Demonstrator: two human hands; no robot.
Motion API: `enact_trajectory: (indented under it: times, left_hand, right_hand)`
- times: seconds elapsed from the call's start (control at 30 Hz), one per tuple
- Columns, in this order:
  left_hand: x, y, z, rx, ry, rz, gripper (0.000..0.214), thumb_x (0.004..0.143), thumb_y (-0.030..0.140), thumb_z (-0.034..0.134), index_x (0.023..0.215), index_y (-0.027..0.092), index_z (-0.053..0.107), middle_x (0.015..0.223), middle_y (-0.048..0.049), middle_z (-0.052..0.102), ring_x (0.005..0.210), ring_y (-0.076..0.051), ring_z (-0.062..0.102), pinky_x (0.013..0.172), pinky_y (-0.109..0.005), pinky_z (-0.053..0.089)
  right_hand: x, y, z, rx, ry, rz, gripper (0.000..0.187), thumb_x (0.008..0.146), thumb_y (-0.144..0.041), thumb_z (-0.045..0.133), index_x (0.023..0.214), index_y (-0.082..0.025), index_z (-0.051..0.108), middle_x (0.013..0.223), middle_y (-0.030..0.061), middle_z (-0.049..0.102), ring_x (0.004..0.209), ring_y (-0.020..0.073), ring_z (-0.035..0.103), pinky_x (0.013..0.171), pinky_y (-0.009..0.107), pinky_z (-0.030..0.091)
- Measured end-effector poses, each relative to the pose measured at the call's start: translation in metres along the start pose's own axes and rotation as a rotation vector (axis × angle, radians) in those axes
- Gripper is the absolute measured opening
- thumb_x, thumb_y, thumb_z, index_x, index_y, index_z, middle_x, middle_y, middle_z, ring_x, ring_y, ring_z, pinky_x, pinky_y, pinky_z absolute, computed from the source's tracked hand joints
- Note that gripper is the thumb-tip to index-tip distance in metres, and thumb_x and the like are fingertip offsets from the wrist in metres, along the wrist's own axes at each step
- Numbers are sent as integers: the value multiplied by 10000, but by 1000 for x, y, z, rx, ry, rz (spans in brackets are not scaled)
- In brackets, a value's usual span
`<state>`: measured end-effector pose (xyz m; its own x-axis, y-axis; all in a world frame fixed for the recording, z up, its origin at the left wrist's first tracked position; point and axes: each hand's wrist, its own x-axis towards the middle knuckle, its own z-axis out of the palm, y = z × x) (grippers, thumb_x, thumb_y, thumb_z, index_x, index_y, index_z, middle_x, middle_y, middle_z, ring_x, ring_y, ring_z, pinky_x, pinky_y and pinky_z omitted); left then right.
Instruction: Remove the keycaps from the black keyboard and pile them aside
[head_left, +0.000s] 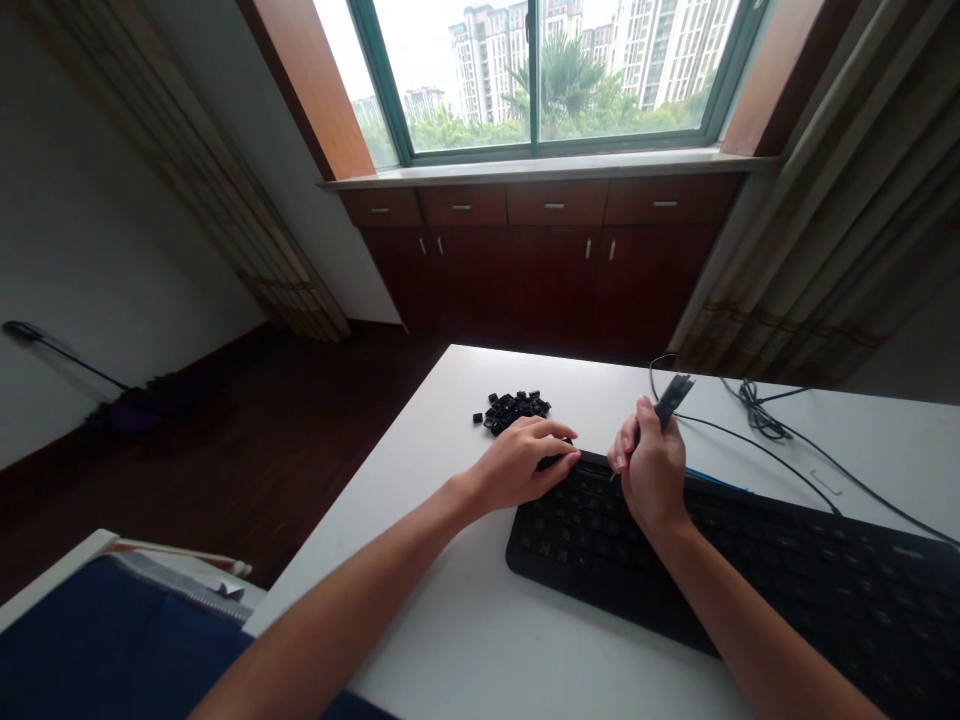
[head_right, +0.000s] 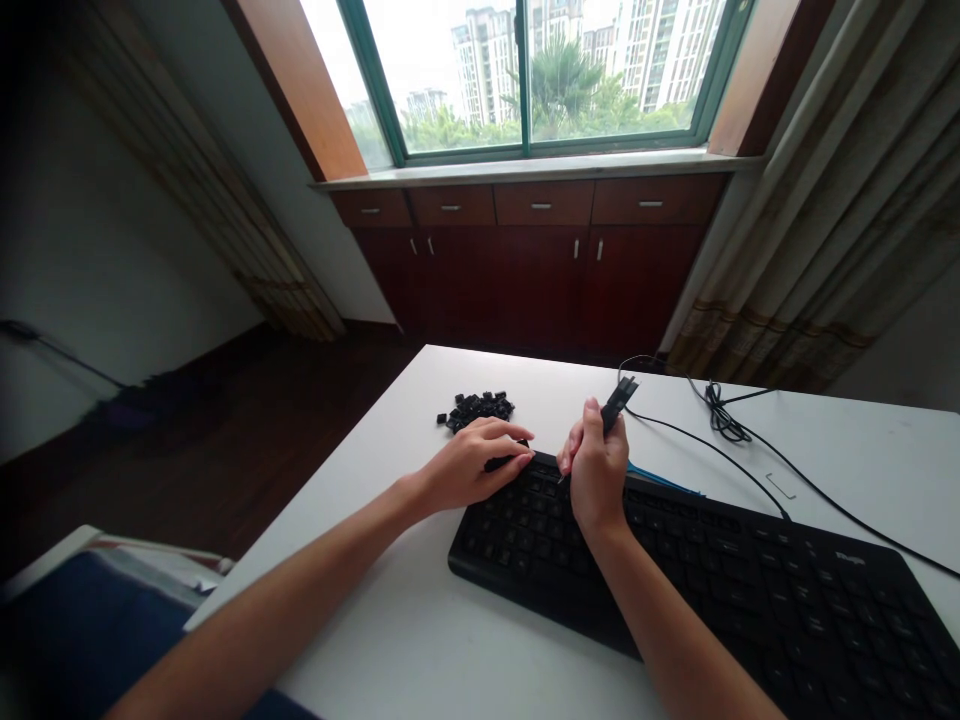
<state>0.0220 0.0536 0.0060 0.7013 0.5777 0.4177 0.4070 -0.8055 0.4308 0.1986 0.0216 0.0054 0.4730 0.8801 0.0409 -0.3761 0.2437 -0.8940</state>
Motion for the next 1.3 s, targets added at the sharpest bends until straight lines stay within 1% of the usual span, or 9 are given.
enact_trajectory:
  times: [0.2, 0.37, 0.53, 0.7, 0.77, 0.83, 1.0, 1.13, 1.3]
  left_hand:
    - [-2, -10, 0, 12, 31, -25, 216, 1006, 270, 540, 1040, 204, 742, 1228, -70, 700, 1119, -196, 668, 1000, -336, 548]
    - [-3, -14, -1, 90, 9, -53, 272, 1022, 347, 524, 1127, 198, 726, 1326, -107, 655, 1203, -257, 624, 1068, -447, 504]
    - [-4, -13, -4, 190, -58, -37, 332, 1050, 383, 462, 1139, 206, 728, 1365, -99, 641, 1312, -272, 557, 1226, -531, 281]
    - [-5, -11, -5, 271, -84, -55, 361, 1063, 388, 422, 1152, 199, 716, 1414, -107, 604, 1381, -284, 493, 1250, -580, 131]
    - [-5, -11, -5, 275, -60, -68, 352, 1058, 385, 434, 1163, 191, 708, 1434, -119, 583, 1396, -296, 472, 1236, -589, 148]
    - [-4, -12, -6, 256, -33, -71, 336, 1052, 378, 452, 1163, 188, 705, 1413, -124, 594, 1364, -296, 496, 1210, -570, 224]
    - [-2, -6, -8, 173, -8, -42, 271, 1039, 338, 480, 1115, 209, 706, 1242, -83, 684, 1178, -249, 610, 1064, -452, 432]
    - [0, 9, -5, 39, 0, 5, 232, 1021, 339, 520, 1127, 215, 685, 1190, -66, 700, 1119, -224, 629, 1016, -399, 462]
    - [-2, 24, 1, -20, -55, 63, 264, 947, 405, 631, 1121, 215, 689, 1181, -69, 701, 1081, -238, 632, 982, -393, 477]
  right_hand:
    - [0, 0, 0, -7, -6, 6, 356, 968, -450, 589, 734, -232, 430, 515, -104, 429, 332, 75, 389, 311, 198, 334]
    - [-1, 0, 0, -15, -9, 17, 354, 964, -450, 593, 736, -231, 435, 513, -104, 434, 327, 74, 385, 306, 197, 333]
    - [-1, 0, 0, -23, -8, 10, 355, 955, -449, 603, 730, -230, 437, 506, -107, 434, 321, 72, 386, 307, 197, 334]
    - [-2, -1, 1, -24, -18, 11, 370, 939, -463, 615, 717, -230, 433, 511, -106, 436, 322, 66, 393, 314, 193, 342]
    - [-2, -1, 0, -26, -16, 10, 371, 934, -465, 619, 715, -230, 433, 511, -107, 437, 322, 66, 396, 315, 192, 344]
    - [-2, -1, 0, -28, -10, 11, 370, 931, -465, 622, 716, -231, 433, 510, -107, 437, 320, 67, 396, 313, 191, 343]
    - [-1, -2, 1, -28, -14, 5, 368, 943, -450, 609, 707, -230, 432, 511, -104, 438, 321, 70, 399, 313, 199, 342]
    - [-2, -4, 2, -12, -24, 8, 366, 953, -435, 594, 696, -230, 433, 509, -100, 434, 320, 75, 400, 315, 207, 336]
    - [-3, -6, 2, 43, -32, 24, 368, 933, -417, 603, 665, -224, 442, 507, -93, 435, 319, 72, 400, 328, 215, 339]
